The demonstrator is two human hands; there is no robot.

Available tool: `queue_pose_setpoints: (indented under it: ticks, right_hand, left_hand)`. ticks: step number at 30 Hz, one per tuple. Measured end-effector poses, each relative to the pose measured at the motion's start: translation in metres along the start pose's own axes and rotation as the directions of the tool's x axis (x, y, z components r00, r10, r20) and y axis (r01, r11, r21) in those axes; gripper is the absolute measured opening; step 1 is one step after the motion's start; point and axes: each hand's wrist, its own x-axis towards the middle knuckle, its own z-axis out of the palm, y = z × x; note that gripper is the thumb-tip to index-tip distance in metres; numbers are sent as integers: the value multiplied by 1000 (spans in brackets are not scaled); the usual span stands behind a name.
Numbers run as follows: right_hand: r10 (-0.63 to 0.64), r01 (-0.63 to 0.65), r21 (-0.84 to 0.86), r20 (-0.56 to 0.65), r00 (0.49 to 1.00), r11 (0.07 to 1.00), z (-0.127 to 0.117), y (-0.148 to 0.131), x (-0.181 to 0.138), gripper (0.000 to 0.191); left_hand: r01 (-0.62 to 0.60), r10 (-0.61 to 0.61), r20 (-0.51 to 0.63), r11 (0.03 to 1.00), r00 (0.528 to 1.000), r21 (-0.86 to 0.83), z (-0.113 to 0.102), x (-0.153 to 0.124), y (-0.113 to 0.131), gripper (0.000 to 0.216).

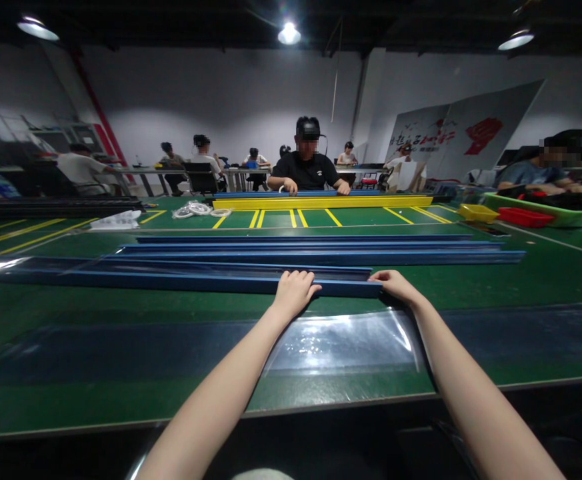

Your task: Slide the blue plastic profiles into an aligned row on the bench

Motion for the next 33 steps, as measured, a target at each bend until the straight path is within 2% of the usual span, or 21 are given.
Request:
queue_pose_setpoints:
  ticks: [11,17,21,24,28,33]
  right_hand:
    - [9,-9,-90,0,1000,996,0,3,4,15]
    - [-1,2,-51,10,1000,999,-1,4,3,15]
    - [18,-18,-48,14,1000,999,-6,5,3,26]
    - [22,-24,-23,-52,998,999,-10,3,3,35]
    - [-30,33,16,-161,986,999,-12,-6,1,46]
    - [-89,88,-10,-164,982,996,-9,-20,-5,53]
  left_hand:
    - [-2,2,5,1000,1000,9,1,0,1,30]
    - [-3,3,11,1000,1000,1,0,0,0,29]
    - [-3,3,4,1000,1000,-6,1,0,0,28]
    - [-3,3,-3,1000,1000,-8,2,0,0,29]
    - [1,-1,-2,1000,1000,-14,2,0,0,29]
    - [9,-8,14,999,1000,-37,1,0,0,29]
